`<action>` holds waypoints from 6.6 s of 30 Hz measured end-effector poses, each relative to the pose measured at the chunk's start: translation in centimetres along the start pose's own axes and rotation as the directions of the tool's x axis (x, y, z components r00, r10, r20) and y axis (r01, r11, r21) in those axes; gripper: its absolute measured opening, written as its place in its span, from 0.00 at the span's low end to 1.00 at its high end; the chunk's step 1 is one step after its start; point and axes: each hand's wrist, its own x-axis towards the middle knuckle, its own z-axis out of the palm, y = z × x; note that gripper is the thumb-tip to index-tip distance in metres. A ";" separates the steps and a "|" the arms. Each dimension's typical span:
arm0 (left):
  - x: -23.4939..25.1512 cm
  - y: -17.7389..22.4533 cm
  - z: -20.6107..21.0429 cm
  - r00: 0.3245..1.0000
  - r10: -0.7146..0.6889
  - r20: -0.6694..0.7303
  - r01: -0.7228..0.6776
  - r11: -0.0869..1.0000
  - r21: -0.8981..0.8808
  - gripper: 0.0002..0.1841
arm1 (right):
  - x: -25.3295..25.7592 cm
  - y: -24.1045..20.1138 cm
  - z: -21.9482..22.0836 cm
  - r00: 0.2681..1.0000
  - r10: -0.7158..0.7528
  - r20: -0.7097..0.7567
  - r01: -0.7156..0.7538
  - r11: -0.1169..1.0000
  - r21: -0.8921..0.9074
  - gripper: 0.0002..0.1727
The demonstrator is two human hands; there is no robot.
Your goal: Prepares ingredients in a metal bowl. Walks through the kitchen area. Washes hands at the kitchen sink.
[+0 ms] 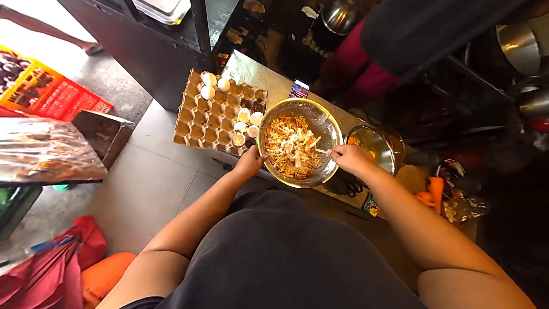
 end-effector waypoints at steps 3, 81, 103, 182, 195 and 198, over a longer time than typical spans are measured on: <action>0.0 0.2 -0.4 1.000 0.013 0.028 -0.013 1.000 0.014 0.22 | -1.4 -3.6 -1.8 0.998 -0.045 -0.044 0.037 0.985 -0.169 0.23; 0.5 0.7 -0.7 0.998 0.015 0.064 -0.019 0.998 0.063 0.29 | 0.1 -3.8 7.3 0.954 0.111 0.278 -0.250 0.807 0.534 0.24; 0.0 0.7 -0.3 1.000 0.009 0.022 -0.007 0.998 -0.057 0.29 | 3.6 -8.3 -1.0 0.988 0.032 0.148 -0.012 0.991 -0.136 0.26; 0.4 0.8 -0.9 0.995 0.026 0.101 -0.031 0.998 0.053 0.27 | 1.2 -10.9 8.6 0.971 0.064 0.231 -0.130 0.951 0.281 0.28; 0.2 0.9 -1.1 0.993 0.039 0.108 -0.043 0.998 0.034 0.27 | 1.4 -1.0 3.1 0.979 0.175 0.101 -0.201 0.882 0.425 0.27; 0.4 0.8 -1.2 0.993 0.035 0.112 -0.040 0.999 0.037 0.26 | 0.9 -0.4 -0.5 0.984 0.168 0.054 -0.176 0.922 0.345 0.27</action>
